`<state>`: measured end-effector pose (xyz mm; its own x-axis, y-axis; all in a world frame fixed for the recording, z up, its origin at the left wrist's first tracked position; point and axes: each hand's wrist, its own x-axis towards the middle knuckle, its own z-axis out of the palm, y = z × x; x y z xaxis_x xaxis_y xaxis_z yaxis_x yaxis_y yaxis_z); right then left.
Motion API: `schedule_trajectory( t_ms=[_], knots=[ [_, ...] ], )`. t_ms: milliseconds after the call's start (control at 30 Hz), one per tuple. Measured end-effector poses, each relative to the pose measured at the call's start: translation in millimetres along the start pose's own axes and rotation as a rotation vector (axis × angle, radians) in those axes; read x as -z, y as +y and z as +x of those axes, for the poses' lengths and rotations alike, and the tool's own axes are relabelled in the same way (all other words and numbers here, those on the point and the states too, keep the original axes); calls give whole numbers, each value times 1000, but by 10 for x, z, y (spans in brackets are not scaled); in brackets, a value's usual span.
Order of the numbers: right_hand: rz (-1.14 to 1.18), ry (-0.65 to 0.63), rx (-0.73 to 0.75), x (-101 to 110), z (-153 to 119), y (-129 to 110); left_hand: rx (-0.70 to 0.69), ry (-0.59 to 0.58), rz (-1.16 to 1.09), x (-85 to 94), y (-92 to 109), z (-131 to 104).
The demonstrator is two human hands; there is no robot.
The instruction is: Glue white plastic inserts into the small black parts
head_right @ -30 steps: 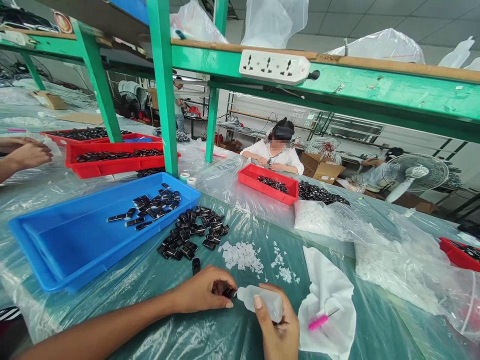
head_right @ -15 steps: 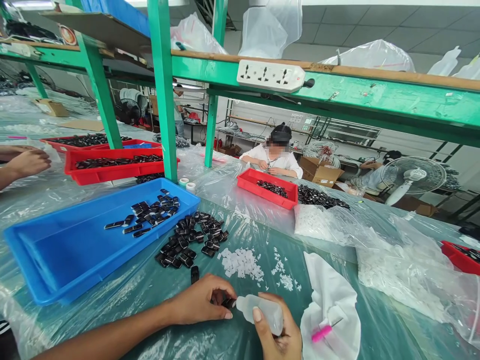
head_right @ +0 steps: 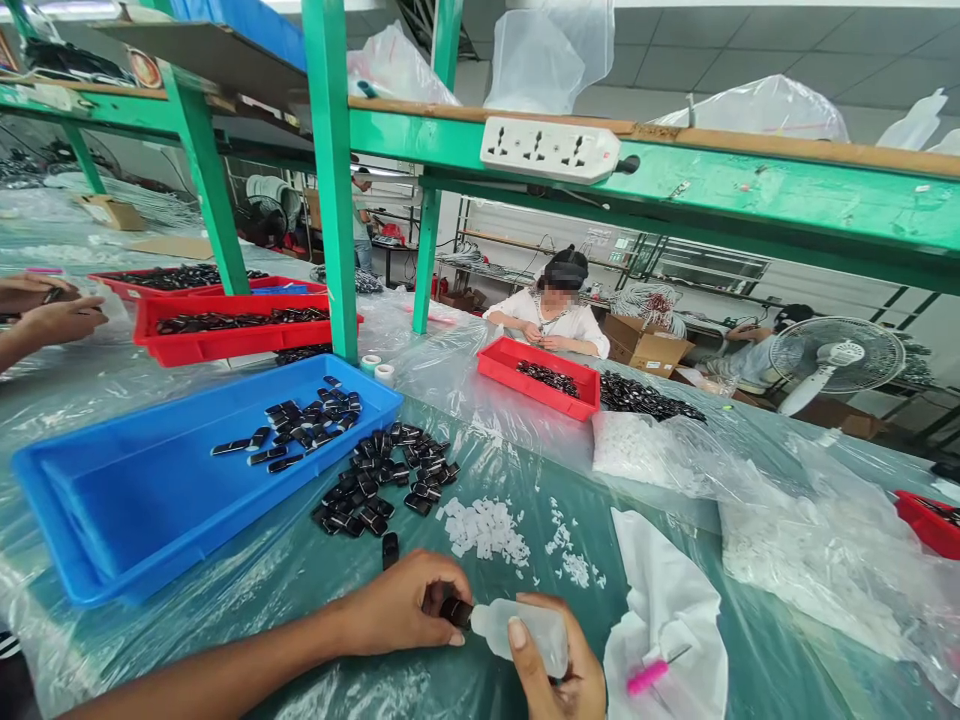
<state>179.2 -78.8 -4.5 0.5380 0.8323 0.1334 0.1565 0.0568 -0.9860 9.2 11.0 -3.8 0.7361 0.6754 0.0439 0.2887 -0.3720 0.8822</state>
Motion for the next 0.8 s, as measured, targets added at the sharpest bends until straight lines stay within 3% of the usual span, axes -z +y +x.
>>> schedule_trajectory(
  t_ms=[467,800],
  knots=[
    [39,-30,-19,12,14,-20,-55,10,78,10,18,-1],
    [-2,21,-11,6,2,-37,-87,15,66,15,12,-1]
  ],
)
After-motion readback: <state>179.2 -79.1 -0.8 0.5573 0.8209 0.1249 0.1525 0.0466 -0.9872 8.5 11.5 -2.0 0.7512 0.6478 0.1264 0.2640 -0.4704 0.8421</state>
